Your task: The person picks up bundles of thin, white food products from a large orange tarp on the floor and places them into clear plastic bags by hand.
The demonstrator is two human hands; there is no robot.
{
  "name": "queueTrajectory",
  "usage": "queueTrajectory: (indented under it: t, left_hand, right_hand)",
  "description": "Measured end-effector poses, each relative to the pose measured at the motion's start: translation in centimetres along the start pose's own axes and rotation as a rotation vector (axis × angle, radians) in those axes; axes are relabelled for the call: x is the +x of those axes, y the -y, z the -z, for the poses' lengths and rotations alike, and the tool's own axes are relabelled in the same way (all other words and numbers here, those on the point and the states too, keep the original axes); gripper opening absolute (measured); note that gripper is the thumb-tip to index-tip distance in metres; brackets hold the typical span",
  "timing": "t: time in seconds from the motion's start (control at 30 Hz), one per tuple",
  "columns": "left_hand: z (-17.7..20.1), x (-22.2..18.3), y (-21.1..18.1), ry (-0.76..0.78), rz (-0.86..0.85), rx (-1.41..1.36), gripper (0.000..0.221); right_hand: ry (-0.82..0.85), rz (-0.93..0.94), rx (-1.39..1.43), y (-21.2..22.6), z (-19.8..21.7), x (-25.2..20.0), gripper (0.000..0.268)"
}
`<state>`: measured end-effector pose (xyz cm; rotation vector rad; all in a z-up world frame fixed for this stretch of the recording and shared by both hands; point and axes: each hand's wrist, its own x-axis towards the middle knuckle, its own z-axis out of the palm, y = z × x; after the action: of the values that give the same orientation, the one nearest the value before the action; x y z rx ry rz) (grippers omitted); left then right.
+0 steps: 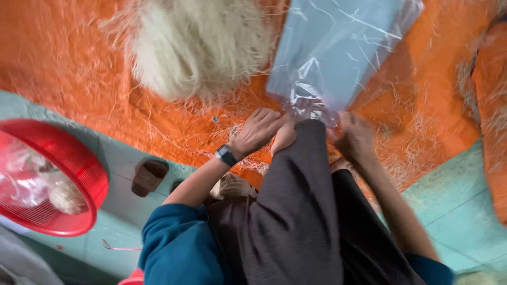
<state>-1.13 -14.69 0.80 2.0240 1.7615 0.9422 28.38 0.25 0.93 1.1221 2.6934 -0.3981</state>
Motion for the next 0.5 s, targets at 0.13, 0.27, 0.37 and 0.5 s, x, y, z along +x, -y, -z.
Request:
queueTrajectory:
  t: [0.13,0.27,0.37,0.5]
  left_hand:
    - [6.3,-2.9,3.5,-0.321,0.104,-0.206,0.026]
    - [15.3,-3.4,5.9,-0.612,0.502,0.315,0.096]
    - [17.2,-4.3,8.1,-0.509,0.664,0.118,0.108]
    - [15.6,-5.2,9.8,-0.433,0.721,-0.122,0.133]
  right_hand:
    - [-0.037,0.26,-0.12,-1.8,6.7,3.2,0.058]
    - [0.065,0.54,-0.149,5.3,15.6,9.2,0.032]
    - [0.164,0.715,-0.041,12.8,17.2,14.1,0.04]
    - [0.078,0.762,0.444,22.9,14.2,18.7,0.059]
